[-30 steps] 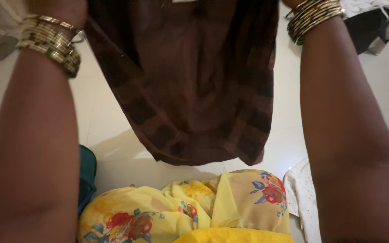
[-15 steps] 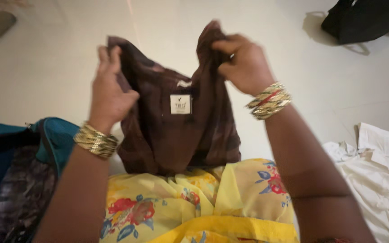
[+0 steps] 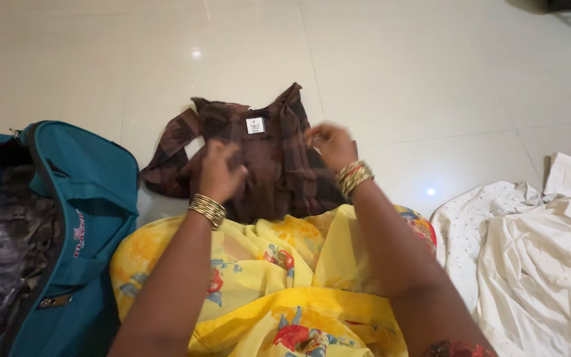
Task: The person buttons a brown checkered shirt, folds it, and places it inside a blue bag by hand while sitting on the floor.
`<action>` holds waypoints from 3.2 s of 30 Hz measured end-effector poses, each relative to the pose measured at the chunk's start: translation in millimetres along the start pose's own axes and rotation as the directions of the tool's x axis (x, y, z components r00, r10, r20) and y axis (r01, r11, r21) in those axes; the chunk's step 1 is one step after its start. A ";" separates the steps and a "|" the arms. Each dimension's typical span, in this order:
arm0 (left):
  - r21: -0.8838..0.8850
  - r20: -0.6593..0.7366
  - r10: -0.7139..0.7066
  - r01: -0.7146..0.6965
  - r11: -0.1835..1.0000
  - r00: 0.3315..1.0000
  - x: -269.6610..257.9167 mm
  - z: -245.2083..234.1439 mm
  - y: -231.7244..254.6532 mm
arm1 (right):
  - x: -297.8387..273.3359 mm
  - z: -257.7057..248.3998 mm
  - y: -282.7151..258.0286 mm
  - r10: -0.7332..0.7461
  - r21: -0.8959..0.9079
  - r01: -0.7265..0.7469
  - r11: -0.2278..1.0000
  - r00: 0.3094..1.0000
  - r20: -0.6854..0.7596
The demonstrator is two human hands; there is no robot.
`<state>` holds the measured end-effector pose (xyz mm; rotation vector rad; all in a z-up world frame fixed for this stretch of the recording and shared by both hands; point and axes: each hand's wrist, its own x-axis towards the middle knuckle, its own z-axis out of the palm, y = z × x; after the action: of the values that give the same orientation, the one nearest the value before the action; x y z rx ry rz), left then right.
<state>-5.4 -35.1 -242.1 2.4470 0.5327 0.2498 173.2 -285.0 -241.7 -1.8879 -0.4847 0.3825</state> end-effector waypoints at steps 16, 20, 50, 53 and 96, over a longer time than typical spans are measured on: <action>0.029 0.155 -0.137 0.134 0.991 0.978 37.5 58.8 -75.6 | 5.2 51.3 101.9 0.133 -0.503 0.028 0.864 0.951 0.281; -0.237 -0.208 -0.196 0.145 0.961 0.958 59.2 57.4 -74.5 | 8.7 65.4 84.4 -0.062 -0.385 0.120 0.915 0.985 0.159; -0.441 -0.408 -0.597 0.423 0.792 0.691 129.5 168.8 -157.7 | 112.4 111.3 100.1 0.207 -0.213 -0.284 0.935 0.923 -0.323; -0.341 -0.564 -0.478 0.337 0.878 0.673 131.3 174.9 -164.0 | 120.0 115.5 97.0 0.261 -0.312 -0.364 0.878 0.909 -0.326; -0.679 0.084 -0.226 0.222 0.700 0.970 133.5 161.0 -48.7 | 131.3 100.9 93.2 0.207 0.215 -0.287 0.933 0.921 0.329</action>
<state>147.6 -27.5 -392.6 1.6346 0.6039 0.2887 252.2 -167.9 -368.8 -1.6421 -0.3719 0.8738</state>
